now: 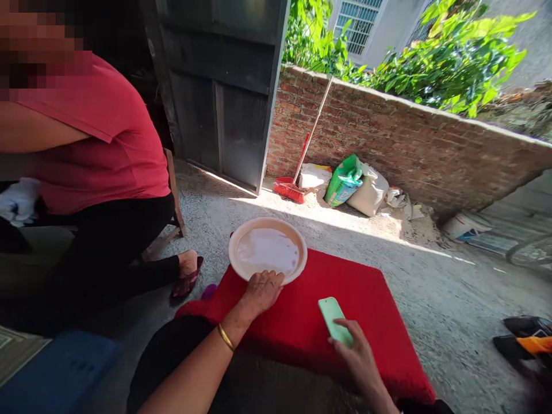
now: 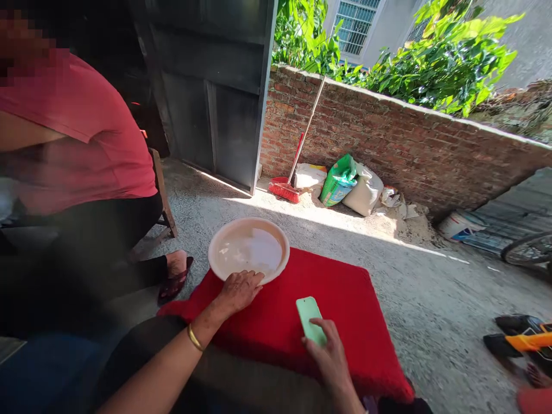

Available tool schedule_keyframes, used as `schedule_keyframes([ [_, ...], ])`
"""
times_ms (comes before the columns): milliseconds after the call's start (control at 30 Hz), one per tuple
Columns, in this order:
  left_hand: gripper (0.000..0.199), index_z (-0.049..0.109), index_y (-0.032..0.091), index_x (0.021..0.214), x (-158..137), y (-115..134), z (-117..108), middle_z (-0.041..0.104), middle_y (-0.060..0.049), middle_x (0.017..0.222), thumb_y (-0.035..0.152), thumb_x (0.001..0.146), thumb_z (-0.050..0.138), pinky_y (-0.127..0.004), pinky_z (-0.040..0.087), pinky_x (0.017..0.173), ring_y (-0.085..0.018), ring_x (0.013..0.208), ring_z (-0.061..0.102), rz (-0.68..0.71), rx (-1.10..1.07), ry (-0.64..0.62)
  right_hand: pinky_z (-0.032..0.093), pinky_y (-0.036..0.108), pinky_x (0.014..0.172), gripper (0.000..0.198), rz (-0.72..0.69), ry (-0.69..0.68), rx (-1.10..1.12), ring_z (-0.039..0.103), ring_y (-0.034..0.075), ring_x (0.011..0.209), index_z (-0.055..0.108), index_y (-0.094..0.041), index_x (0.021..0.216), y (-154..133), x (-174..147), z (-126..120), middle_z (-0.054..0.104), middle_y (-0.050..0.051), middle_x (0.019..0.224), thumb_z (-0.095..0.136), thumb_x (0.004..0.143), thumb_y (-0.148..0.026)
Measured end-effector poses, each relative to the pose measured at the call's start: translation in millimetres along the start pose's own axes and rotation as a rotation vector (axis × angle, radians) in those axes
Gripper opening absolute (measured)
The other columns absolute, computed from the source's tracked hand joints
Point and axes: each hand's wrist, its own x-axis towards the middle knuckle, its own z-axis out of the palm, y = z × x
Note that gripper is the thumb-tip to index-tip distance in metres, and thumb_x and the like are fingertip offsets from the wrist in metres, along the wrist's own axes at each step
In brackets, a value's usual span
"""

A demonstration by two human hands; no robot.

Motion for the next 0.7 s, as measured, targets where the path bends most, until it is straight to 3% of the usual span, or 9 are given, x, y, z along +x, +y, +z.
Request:
schedule_keyframes([
  [100, 0.029, 0.063, 0.021, 0.121, -0.8, 1.6, 1.0, 0.07, -0.012, 0.107, 0.023, 0.098, 0.045, -0.038, 0.047, 0.085, -0.027, 0.103, 0.064, -0.011, -0.003, 0.0, 0.051, 0.042, 0.08, 0.055, 0.278, 0.326, -0.124, 0.064, 0.033, 0.091, 0.07, -0.022, 0.093, 40.9, 48.3, -70.4, 0.068, 0.009, 0.087, 0.063, 0.057, -0.064],
  [167, 0.031, 0.063, 0.021, 0.122, -1.1, 2.0, 2.2, 0.07, -0.012, 0.108, 0.022, 0.099, 0.042, -0.037, 0.047, 0.086, -0.026, 0.104, 0.064, -0.02, 0.001, -0.002, 0.051, 0.043, 0.072, 0.053, 0.447, 0.411, -0.212, 0.064, 0.033, 0.081, 0.069, -0.023, 0.091, 62.0, 73.8, -106.1, 0.066, 0.009, 0.074, 0.059, 0.061, -0.065],
  [233, 0.032, 0.064, 0.021, 0.121, -0.8, 1.4, 4.3, 0.07, -0.012, 0.108, 0.022, 0.099, 0.041, -0.037, 0.047, 0.087, -0.026, 0.105, 0.065, -0.027, 0.013, -0.001, 0.049, 0.043, 0.066, 0.05, 0.511, 0.426, -0.255, 0.063, 0.032, 0.073, 0.068, -0.024, 0.091, 72.4, 92.5, -123.1, 0.064, 0.008, 0.065, 0.055, 0.065, -0.065],
  [333, 0.031, 0.064, 0.021, 0.121, 0.5, -0.5, 7.6, 0.07, -0.012, 0.108, 0.021, 0.098, 0.043, -0.038, 0.048, 0.087, -0.027, 0.105, 0.065, -0.031, 0.033, -0.006, 0.048, 0.044, 0.065, 0.047, 0.465, 0.395, -0.247, 0.062, 0.033, 0.071, 0.069, -0.022, 0.089, 68.5, 109.6, -106.8, 0.062, 0.008, 0.064, 0.056, 0.066, -0.061],
  [433, 0.031, 0.063, 0.021, 0.122, 1.8, -1.7, 8.7, 0.069, -0.011, 0.109, 0.019, 0.097, 0.044, -0.039, 0.048, 0.087, -0.027, 0.105, 0.065, -0.039, 0.053, -0.018, 0.049, 0.042, 0.07, 0.044, 0.332, 0.284, -0.203, 0.063, 0.03, 0.075, 0.072, -0.02, 0.088, 52.5, 116.5, -54.2, 0.064, 0.006, 0.072, 0.062, 0.06, -0.053],
  [533, 0.031, 0.063, 0.022, 0.12, 2.2, -1.0, 7.3, 0.069, -0.011, 0.107, 0.017, 0.095, 0.046, -0.039, 0.048, 0.087, -0.026, 0.104, 0.065, -0.053, 0.059, -0.032, 0.05, 0.032, 0.073, 0.037, 0.153, 0.078, -0.133, 0.064, 0.023, 0.078, 0.075, -0.025, 0.084, 38.8, 119.6, -12.5, 0.066, 0.0, 0.081, 0.069, 0.052, -0.044],
  [600, 0.029, 0.064, 0.023, 0.118, 1.8, 0.2, 5.6, 0.069, -0.01, 0.106, 0.016, 0.095, 0.047, -0.037, 0.048, 0.087, -0.025, 0.103, 0.065, -0.07, 0.053, -0.045, 0.05, 0.03, 0.073, 0.036, 0.107, 0.026, -0.118, 0.065, 0.022, 0.08, 0.076, -0.027, 0.082, 36.2, 126.6, -15.1, 0.068, -0.002, 0.085, 0.071, 0.049, -0.042],
  [700, 0.029, 0.064, 0.023, 0.115, 0.8, 2.3, 3.0, 0.069, -0.009, 0.106, 0.015, 0.095, 0.045, -0.036, 0.047, 0.088, -0.024, 0.103, 0.065, -0.083, 0.048, -0.055, 0.05, 0.034, 0.079, 0.042, 0.187, 0.175, -0.179, 0.066, 0.027, 0.089, 0.075, -0.023, 0.091, 43.6, 150.0, -60.2, 0.071, 0.004, 0.09, 0.068, 0.056, -0.045],
])
